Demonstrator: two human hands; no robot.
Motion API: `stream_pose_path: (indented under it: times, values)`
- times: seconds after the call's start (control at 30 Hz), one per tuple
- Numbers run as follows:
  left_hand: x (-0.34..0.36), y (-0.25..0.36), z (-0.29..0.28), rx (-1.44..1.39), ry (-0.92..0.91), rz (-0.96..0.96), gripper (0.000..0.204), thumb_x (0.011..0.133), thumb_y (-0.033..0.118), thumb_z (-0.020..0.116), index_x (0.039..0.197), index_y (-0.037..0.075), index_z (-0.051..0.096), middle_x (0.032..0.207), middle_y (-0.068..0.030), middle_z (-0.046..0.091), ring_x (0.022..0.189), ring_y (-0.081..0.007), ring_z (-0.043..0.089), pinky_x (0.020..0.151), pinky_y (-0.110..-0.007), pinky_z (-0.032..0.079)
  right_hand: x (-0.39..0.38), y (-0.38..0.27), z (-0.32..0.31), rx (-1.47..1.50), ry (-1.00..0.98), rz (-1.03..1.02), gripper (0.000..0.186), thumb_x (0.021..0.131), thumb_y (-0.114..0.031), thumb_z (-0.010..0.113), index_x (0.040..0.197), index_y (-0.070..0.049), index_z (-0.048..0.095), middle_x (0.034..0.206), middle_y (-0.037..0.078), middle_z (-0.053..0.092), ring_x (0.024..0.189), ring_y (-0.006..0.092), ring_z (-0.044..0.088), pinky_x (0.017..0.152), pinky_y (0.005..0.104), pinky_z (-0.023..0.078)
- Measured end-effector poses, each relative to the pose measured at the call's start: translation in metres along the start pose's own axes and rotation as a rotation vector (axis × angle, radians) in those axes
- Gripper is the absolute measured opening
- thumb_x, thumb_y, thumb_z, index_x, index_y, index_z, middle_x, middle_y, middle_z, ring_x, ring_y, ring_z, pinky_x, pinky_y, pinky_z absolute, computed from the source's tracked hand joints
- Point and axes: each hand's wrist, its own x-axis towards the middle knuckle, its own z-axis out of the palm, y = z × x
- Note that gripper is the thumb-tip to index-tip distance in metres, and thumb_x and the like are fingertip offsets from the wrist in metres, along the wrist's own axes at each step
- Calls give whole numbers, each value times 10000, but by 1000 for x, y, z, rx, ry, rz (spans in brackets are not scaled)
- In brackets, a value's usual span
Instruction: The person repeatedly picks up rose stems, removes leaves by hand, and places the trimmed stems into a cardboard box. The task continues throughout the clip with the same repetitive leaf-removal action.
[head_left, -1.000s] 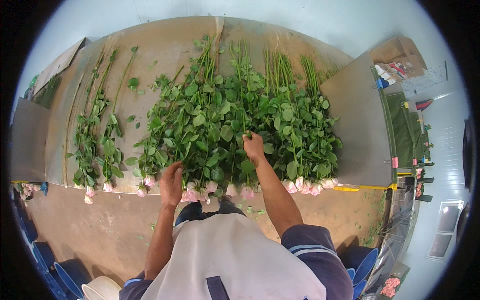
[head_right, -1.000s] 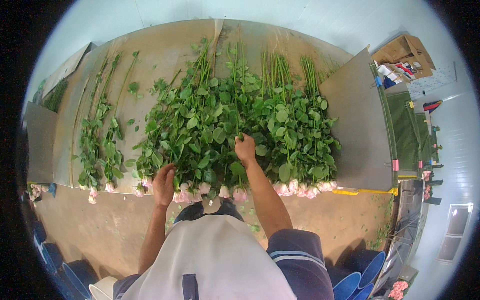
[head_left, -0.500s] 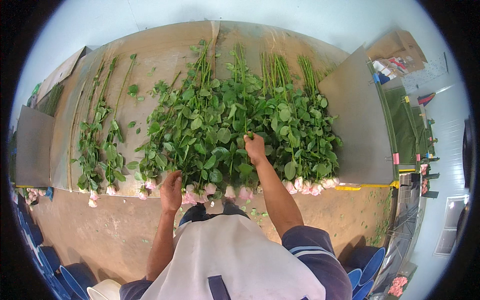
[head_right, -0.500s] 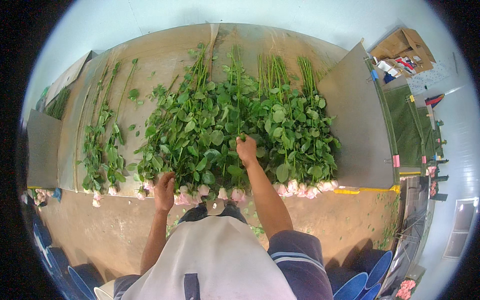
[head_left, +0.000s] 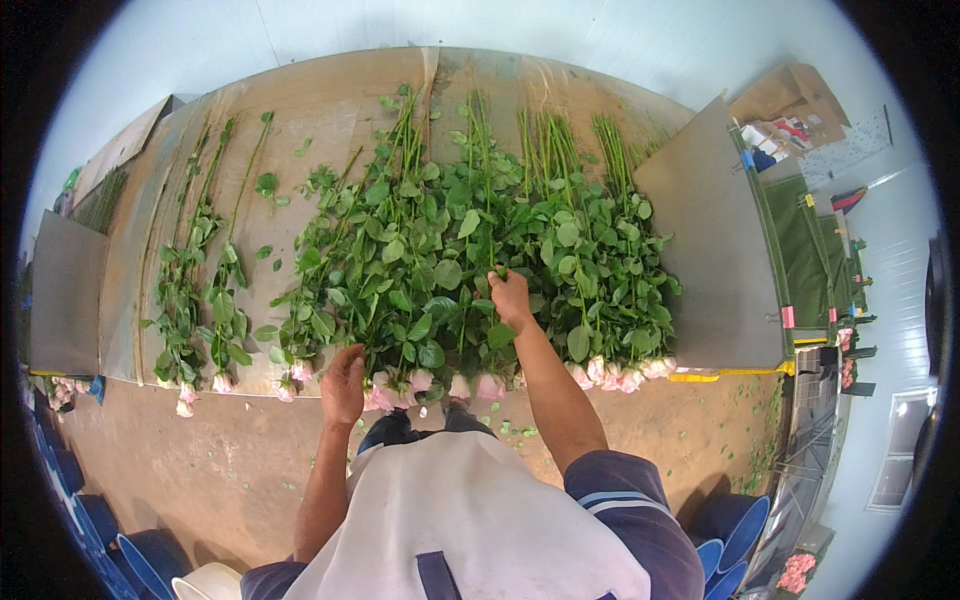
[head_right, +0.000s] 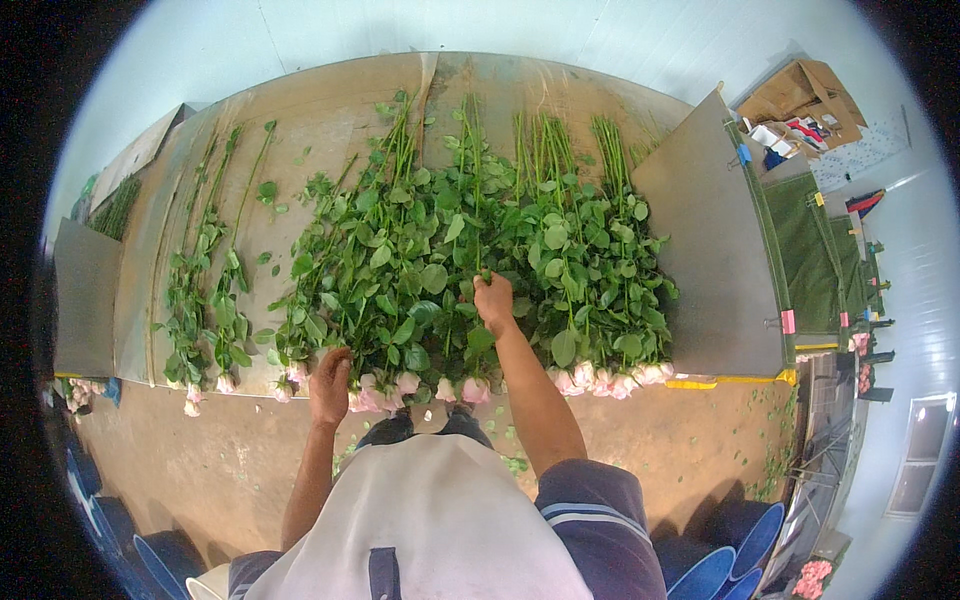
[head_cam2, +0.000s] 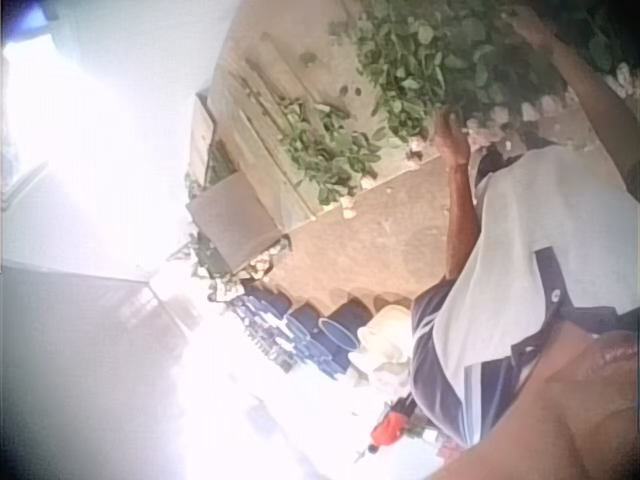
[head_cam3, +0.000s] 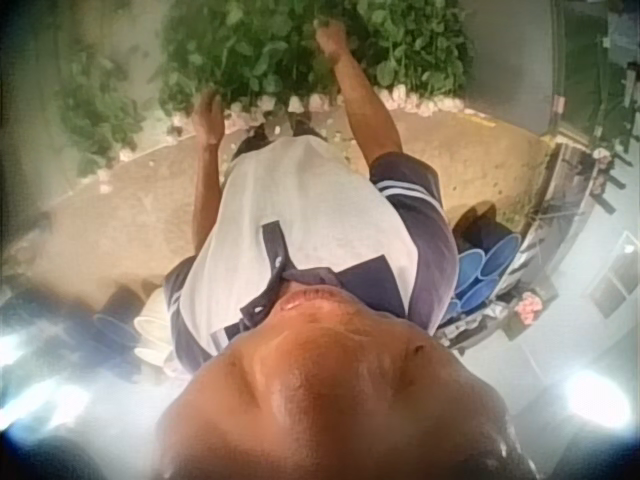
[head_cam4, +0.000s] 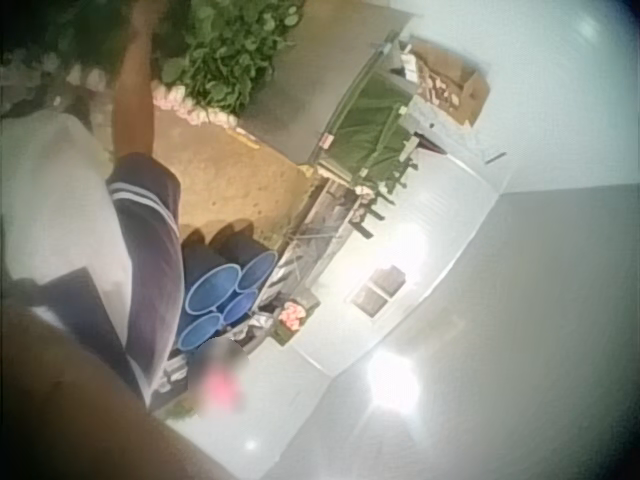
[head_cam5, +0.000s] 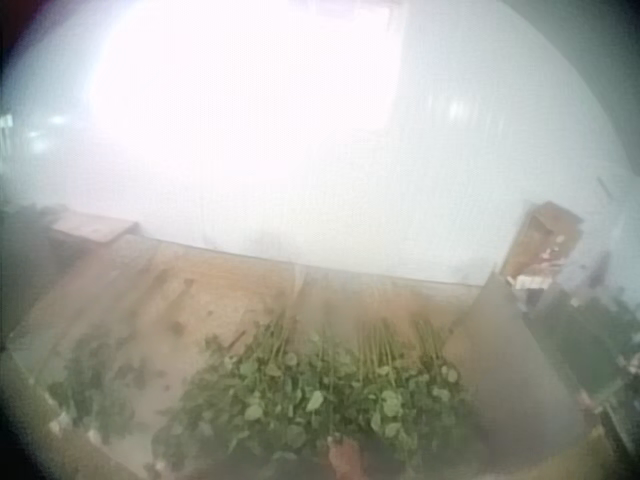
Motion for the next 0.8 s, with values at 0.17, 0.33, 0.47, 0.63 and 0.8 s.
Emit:
stream_pose_path:
  times: [0.17, 0.33, 0.47, 0.63, 0.8]
  values:
    - [0, 2, -3, -17, -11, -31, 259, 916, 109, 515, 1130, -6, 606, 1038, -116, 666, 969, -182, 620, 859, -290, 465, -16, -15, -4, -2, 10, -59, 419, 988, -245, 489, 1353, -45, 440, 859, 102, 585, 635, 237, 490, 579, 478, 407]
    - [4, -3, -2, 33, -27, -27, 261, 918, 112, 515, 1132, -6, 605, 1032, -120, 670, 946, -183, 629, 832, -293, 477, -18, -16, -7, 40, -21, 7, 468, 989, -250, 489, 1387, -23, 393, 826, 103, 572, 602, 231, 469, 579, 484, 404]
    - [6, -3, 1, 37, -43, 12, 256, 921, 116, 517, 1129, -7, 603, 1017, -130, 672, 926, -192, 634, 814, -295, 480, -7, -5, -9, -66, -60, -18, 522, 989, -261, 489, 1423, -18, 329, 833, 112, 573, 602, 222, 475, 586, 473, 412]
    - [7, 0, 2, 35, -30, 37, 250, 924, 115, 517, 1122, -12, 602, 993, -132, 671, 911, -197, 631, 806, -295, 479, 7, 10, 0, -73, 2, -88, 449, 997, -275, 465, 1411, -115, 394, 702, 39, 492, 557, 193, 386, 542, 456, 341]
    - [8, 2, -5, 42, -24, 47, 249, 921, 110, 519, 1119, -15, 602, 983, -130, 669, 911, -200, 627, 825, -295, 475, 5, 6, -1, -171, -14, -80, 531, 994, -279, 465, 1438, -44, 295, 858, 116, 574, 644, 242, 501, 624, 468, 439]
